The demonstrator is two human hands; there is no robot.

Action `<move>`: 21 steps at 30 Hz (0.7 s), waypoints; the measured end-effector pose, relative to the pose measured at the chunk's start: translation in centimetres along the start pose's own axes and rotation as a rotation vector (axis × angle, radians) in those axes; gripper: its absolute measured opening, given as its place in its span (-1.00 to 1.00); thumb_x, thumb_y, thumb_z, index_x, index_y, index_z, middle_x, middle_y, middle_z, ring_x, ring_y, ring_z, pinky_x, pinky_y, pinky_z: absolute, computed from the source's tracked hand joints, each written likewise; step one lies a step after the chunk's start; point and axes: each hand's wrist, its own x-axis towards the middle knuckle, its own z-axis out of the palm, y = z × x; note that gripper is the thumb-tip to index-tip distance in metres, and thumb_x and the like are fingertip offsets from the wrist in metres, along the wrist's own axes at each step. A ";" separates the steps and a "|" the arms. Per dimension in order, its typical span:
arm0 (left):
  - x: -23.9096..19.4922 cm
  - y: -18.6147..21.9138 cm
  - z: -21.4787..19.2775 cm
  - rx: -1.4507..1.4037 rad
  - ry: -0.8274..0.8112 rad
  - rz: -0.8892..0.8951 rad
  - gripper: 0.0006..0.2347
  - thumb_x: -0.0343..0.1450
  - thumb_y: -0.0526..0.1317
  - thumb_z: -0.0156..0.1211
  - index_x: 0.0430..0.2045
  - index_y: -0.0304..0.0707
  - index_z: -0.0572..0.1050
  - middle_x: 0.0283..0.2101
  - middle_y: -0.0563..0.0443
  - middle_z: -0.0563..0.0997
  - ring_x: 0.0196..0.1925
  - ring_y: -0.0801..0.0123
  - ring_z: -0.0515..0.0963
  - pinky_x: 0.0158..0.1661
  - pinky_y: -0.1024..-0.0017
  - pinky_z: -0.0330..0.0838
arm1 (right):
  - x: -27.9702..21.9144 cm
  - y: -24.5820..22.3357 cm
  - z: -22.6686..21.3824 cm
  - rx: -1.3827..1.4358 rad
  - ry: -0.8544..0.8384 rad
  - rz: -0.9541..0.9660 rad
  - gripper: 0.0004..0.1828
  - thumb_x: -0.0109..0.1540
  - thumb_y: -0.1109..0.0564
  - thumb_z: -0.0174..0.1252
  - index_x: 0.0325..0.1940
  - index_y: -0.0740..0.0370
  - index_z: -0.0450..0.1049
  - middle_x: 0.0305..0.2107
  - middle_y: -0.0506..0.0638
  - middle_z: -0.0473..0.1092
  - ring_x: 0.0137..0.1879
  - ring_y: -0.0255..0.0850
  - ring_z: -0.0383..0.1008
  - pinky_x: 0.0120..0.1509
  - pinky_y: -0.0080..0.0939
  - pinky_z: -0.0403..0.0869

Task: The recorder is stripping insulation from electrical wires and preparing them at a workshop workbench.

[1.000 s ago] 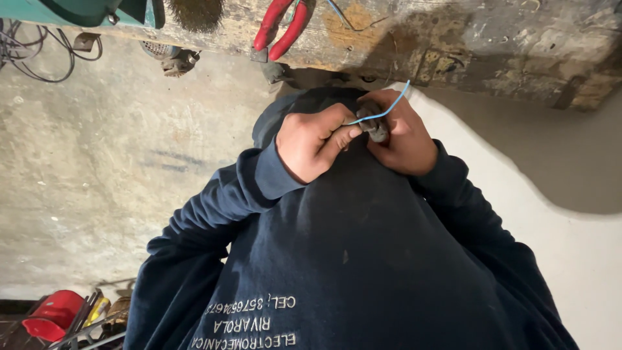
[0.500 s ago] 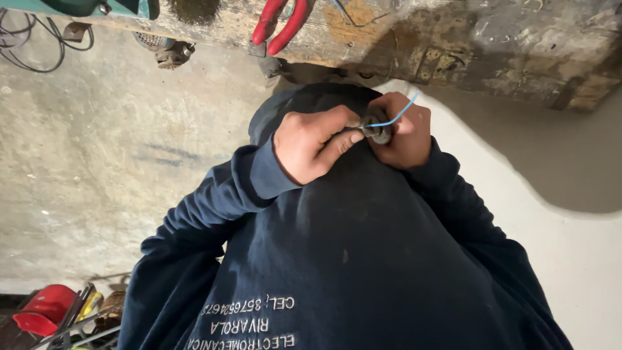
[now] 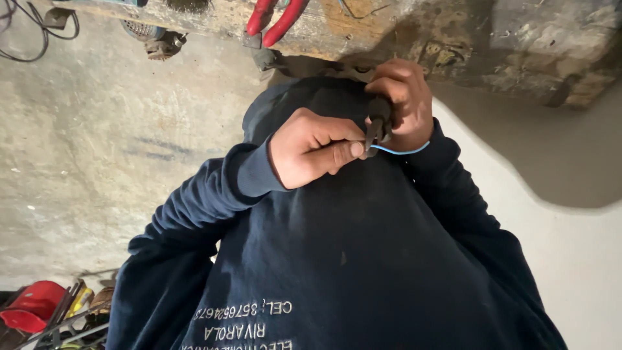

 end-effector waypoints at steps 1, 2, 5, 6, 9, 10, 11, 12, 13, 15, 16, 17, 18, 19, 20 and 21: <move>0.0 0.0 0.0 -0.050 -0.018 -0.048 -0.87 0.59 -0.29 0.11 -0.22 -0.37 0.58 -0.52 0.12 0.54 -0.52 0.59 0.50 -0.42 0.55 0.41 | 0.0 0.0 0.1 0.002 0.001 -0.006 -0.54 0.35 -0.11 0.32 0.09 0.23 0.32 0.00 0.19 0.35 0.17 0.20 0.42 0.21 0.14 0.44; 0.0 0.0 0.0 -0.052 -0.016 -0.048 -0.87 0.59 -0.29 0.11 -0.22 -0.37 0.58 -0.52 0.12 0.54 -0.52 0.59 0.50 -0.42 0.55 0.41 | 0.0 0.0 0.1 0.003 -0.002 -0.006 -0.54 0.35 -0.11 0.32 0.09 0.23 0.32 0.00 0.19 0.35 0.17 0.20 0.42 0.21 0.14 0.44; -0.1 0.0 0.0 -0.096 -0.024 -0.044 -0.87 0.60 -0.29 0.11 -0.22 -0.37 0.58 -0.52 0.13 0.53 -0.52 0.60 0.49 -0.42 0.57 0.40 | 0.1 0.1 0.0 0.026 -0.010 -0.004 -0.55 0.35 -0.09 0.32 0.08 0.23 0.33 -0.02 0.18 0.36 0.16 0.19 0.42 0.19 0.14 0.44; -0.1 0.0 -0.1 -0.064 -0.018 -0.036 -0.87 0.59 -0.28 0.12 -0.23 -0.36 0.58 -0.52 0.12 0.54 -0.53 0.59 0.50 -0.43 0.56 0.40 | 0.1 0.1 -0.1 0.025 -0.022 0.000 -0.57 0.34 -0.09 0.32 0.05 0.22 0.34 -0.04 0.17 0.37 0.14 0.19 0.43 0.18 0.15 0.45; -0.2 0.0 -0.1 0.052 0.002 0.053 -0.88 0.59 -0.27 0.14 -0.22 -0.33 0.59 -0.45 0.08 0.59 -0.47 0.55 0.55 -0.37 0.55 0.43 | 0.2 0.0 -0.3 0.014 -0.046 0.003 -0.59 0.33 -0.07 0.33 0.02 0.22 0.35 -0.06 0.16 0.38 0.12 0.19 0.44 0.15 0.15 0.46; -0.2 0.0 -0.1 0.137 0.015 0.138 -0.89 0.60 -0.27 0.15 -0.21 -0.31 0.59 -0.37 0.05 0.64 -0.39 0.52 0.59 -0.30 0.53 0.47 | 0.2 0.0 -0.4 0.003 -0.060 0.001 -0.59 0.32 -0.07 0.34 0.02 0.22 0.36 -0.07 0.16 0.38 0.12 0.19 0.45 0.14 0.15 0.46; -0.2 0.1 -0.1 0.136 0.015 0.136 -0.89 0.60 -0.27 0.15 -0.21 -0.31 0.59 -0.37 0.05 0.64 -0.39 0.52 0.59 -0.30 0.53 0.47 | 0.4 -0.1 -0.4 0.004 -0.061 0.002 -0.59 0.32 -0.07 0.34 0.02 0.22 0.36 -0.07 0.16 0.38 0.12 0.19 0.45 0.14 0.15 0.46; -0.2 0.3 -0.1 0.130 0.012 0.079 -0.89 0.58 -0.27 0.16 -0.22 -0.30 0.60 -0.40 0.06 0.64 -0.43 0.51 0.59 -0.33 0.52 0.47 | 0.5 -0.2 -0.4 0.008 -0.067 -0.003 -0.58 0.31 -0.06 0.33 0.03 0.23 0.36 -0.06 0.17 0.38 0.12 0.20 0.44 0.15 0.16 0.46; -0.1 0.4 -0.1 0.124 0.009 0.022 -0.90 0.56 -0.27 0.16 -0.24 -0.29 0.61 -0.44 0.06 0.64 -0.46 0.49 0.59 -0.36 0.51 0.46 | 0.6 -0.3 -0.5 0.012 -0.074 -0.009 -0.58 0.29 -0.06 0.32 0.04 0.23 0.36 -0.06 0.17 0.38 0.13 0.21 0.44 0.15 0.16 0.46; -0.1 0.2 -0.1 0.148 0.009 0.063 -0.89 0.57 -0.27 0.16 -0.22 -0.30 0.60 -0.40 0.04 0.64 -0.43 0.48 0.60 -0.33 0.51 0.47 | 0.5 -0.3 -0.4 0.014 -0.077 -0.009 -0.58 0.29 -0.05 0.32 0.04 0.23 0.36 -0.06 0.17 0.38 0.13 0.21 0.44 0.15 0.16 0.46; -0.2 0.2 -0.2 0.175 0.012 0.105 -0.89 0.58 -0.27 0.16 -0.21 -0.30 0.60 -0.37 0.03 0.64 -0.40 0.48 0.61 -0.31 0.51 0.48 | 0.5 -0.3 -0.3 0.017 -0.080 -0.014 -0.59 0.28 -0.04 0.32 0.03 0.23 0.36 -0.06 0.17 0.38 0.12 0.21 0.44 0.15 0.16 0.46; -0.2 0.1 -0.2 0.173 0.012 0.104 -0.89 0.58 -0.27 0.16 -0.21 -0.30 0.60 -0.37 0.03 0.64 -0.40 0.48 0.61 -0.31 0.51 0.48 | 0.4 -0.2 -0.2 0.018 -0.082 -0.012 -0.59 0.28 -0.04 0.32 0.03 0.23 0.36 -0.06 0.17 0.38 0.12 0.21 0.44 0.15 0.16 0.46; -0.2 0.0 -0.2 0.150 0.006 0.088 -0.89 0.57 -0.27 0.17 -0.21 -0.30 0.60 -0.39 0.03 0.64 -0.42 0.46 0.60 -0.32 0.51 0.47 | 0.3 -0.2 -0.2 0.007 -0.081 -0.018 -0.60 0.28 -0.02 0.33 0.02 0.23 0.36 -0.07 0.16 0.39 0.11 0.20 0.45 0.14 0.16 0.46; -0.2 -0.1 -0.2 0.127 -0.001 0.072 -0.89 0.57 -0.26 0.17 -0.22 -0.30 0.60 -0.40 0.03 0.64 -0.44 0.44 0.59 -0.33 0.50 0.47 | 0.3 -0.1 -0.2 -0.004 -0.080 -0.024 -0.62 0.28 -0.01 0.33 0.00 0.22 0.35 -0.08 0.15 0.40 0.10 0.19 0.46 0.12 0.15 0.47; -0.3 0.0 -0.3 0.127 -0.001 0.072 -0.89 0.57 -0.26 0.17 -0.22 -0.30 0.60 -0.40 0.03 0.64 -0.44 0.44 0.59 -0.33 0.50 0.47 | 0.4 -0.1 -0.2 -0.003 -0.080 -0.025 -0.62 0.28 -0.01 0.33 0.00 0.22 0.35 -0.08 0.15 0.40 0.10 0.19 0.46 0.12 0.15 0.47; -0.3 0.0 -0.3 0.143 -0.001 0.091 -0.90 0.57 -0.27 0.17 -0.21 -0.30 0.60 -0.37 0.03 0.65 -0.41 0.43 0.62 -0.31 0.50 0.49 | 0.5 -0.1 -0.2 -0.011 -0.075 -0.036 -0.64 0.28 0.01 0.33 -0.03 0.21 0.35 -0.11 0.13 0.40 0.08 0.18 0.47 0.09 0.14 0.47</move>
